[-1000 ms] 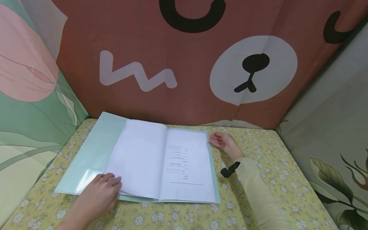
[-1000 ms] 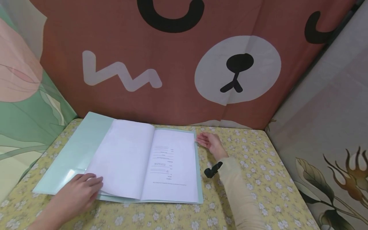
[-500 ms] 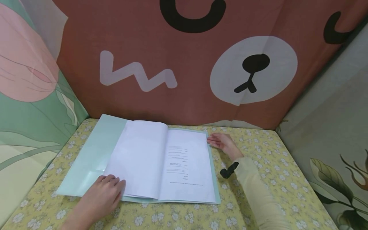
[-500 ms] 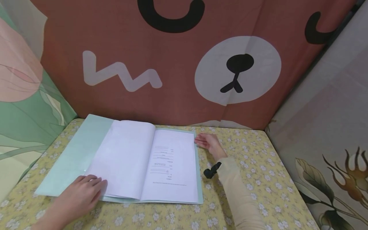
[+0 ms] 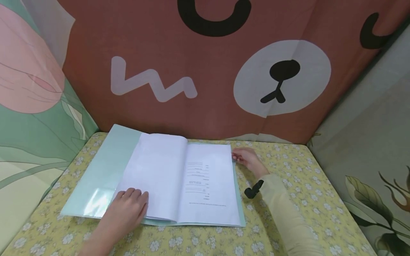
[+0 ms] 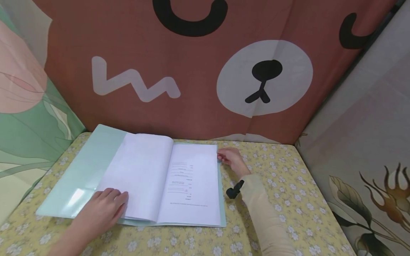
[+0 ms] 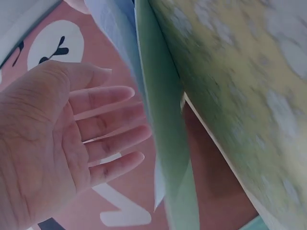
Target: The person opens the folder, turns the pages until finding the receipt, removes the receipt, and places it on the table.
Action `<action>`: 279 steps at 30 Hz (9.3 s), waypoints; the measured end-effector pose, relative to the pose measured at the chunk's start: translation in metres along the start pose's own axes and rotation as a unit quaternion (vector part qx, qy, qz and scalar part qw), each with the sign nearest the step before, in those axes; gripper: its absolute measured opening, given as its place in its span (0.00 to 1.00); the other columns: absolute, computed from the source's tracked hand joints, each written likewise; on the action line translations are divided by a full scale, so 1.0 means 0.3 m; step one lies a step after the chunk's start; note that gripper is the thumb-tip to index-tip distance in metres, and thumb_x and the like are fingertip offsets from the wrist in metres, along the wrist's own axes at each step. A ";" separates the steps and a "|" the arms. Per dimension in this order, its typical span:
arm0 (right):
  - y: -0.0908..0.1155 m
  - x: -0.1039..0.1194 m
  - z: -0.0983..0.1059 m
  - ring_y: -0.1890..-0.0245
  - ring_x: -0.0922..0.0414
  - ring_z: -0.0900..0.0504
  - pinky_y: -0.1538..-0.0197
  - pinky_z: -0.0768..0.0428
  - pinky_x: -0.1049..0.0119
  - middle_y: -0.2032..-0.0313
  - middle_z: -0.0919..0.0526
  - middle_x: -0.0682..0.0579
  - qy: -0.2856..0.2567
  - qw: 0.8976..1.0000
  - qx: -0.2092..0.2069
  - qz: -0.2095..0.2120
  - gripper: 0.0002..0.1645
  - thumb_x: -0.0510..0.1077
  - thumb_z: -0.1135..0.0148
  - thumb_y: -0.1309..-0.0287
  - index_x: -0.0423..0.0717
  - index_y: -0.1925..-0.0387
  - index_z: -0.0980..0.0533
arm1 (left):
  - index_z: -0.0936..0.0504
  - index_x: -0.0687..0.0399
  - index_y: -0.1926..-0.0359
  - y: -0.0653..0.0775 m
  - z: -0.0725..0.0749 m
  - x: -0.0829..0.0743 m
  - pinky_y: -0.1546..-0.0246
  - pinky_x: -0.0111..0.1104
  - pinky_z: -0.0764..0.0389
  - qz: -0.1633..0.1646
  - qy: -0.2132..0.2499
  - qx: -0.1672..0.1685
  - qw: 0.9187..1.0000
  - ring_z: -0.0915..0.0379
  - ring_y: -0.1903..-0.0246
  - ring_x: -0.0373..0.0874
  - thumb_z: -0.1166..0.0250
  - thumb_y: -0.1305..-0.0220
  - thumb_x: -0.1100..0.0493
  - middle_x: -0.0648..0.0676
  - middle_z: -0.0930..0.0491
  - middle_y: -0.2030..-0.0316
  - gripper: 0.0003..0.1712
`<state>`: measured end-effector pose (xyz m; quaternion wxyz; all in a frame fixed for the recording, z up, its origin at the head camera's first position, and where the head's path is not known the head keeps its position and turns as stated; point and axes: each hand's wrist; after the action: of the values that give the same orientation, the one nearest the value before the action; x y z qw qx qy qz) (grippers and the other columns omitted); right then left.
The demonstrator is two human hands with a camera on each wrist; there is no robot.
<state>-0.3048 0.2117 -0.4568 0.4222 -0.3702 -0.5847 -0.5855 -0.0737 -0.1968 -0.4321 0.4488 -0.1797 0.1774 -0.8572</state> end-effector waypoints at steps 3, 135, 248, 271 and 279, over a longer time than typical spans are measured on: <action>0.000 -0.001 -0.007 0.75 0.62 0.25 0.73 0.28 0.73 0.74 0.19 0.54 0.056 0.998 0.001 0.013 0.11 0.43 0.34 0.30 0.36 0.57 0.19 | 0.15 0.64 0.57 -0.025 -0.010 -0.024 0.69 0.47 0.14 0.002 0.014 0.002 1.000 0.17 0.61 0.56 0.28 0.44 0.58 0.61 0.16 0.62 0.16; 0.147 0.303 -0.390 0.62 0.52 0.16 0.58 0.13 0.68 0.59 0.22 0.40 -0.386 0.898 0.191 -0.085 0.10 0.29 0.55 0.24 0.30 0.59 0.26 | 0.21 0.70 0.40 -0.156 0.052 -0.065 0.50 0.56 0.18 0.026 0.091 -0.211 0.973 0.23 0.41 0.64 0.59 0.16 0.42 0.67 0.22 0.39 0.36; 0.054 0.049 0.055 0.48 0.53 0.18 0.39 0.19 0.64 0.55 0.17 0.45 -0.296 0.950 0.076 -0.060 0.11 0.36 0.51 0.21 0.41 0.44 0.26 | 0.14 0.56 0.66 0.033 0.045 0.064 0.51 0.51 0.16 0.103 0.070 0.220 0.968 0.15 0.59 0.53 0.32 0.34 0.63 0.52 0.13 0.66 0.03; 0.033 0.017 0.089 0.56 0.55 0.13 0.48 0.15 0.66 0.60 0.14 0.45 -0.266 0.961 0.047 -0.059 0.32 0.36 0.49 0.22 0.37 0.23 0.42 | 0.25 0.58 0.30 0.038 -0.022 0.030 0.42 0.70 0.29 0.162 0.058 0.247 0.954 0.36 0.33 0.75 0.31 0.35 0.38 0.72 0.31 0.31 0.41; 0.028 0.012 0.091 0.60 0.55 0.12 0.45 0.16 0.66 0.64 0.13 0.46 -0.266 0.961 0.037 -0.065 0.33 0.35 0.50 0.22 0.36 0.21 0.45 | 0.26 0.57 0.29 0.047 -0.028 0.031 0.39 0.72 0.34 0.172 0.053 0.245 0.953 0.40 0.31 0.76 0.32 0.33 0.38 0.71 0.35 0.28 0.40</action>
<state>-0.3001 0.2390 -0.4491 0.2259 -0.4580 -0.7201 -0.4698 -0.0728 -0.2109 -0.4447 0.6094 0.0148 0.0134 -0.7926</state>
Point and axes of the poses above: each hand's wrist, its own y-axis away from the middle knuckle, its own z-axis out of the back of the hand, x = y × z
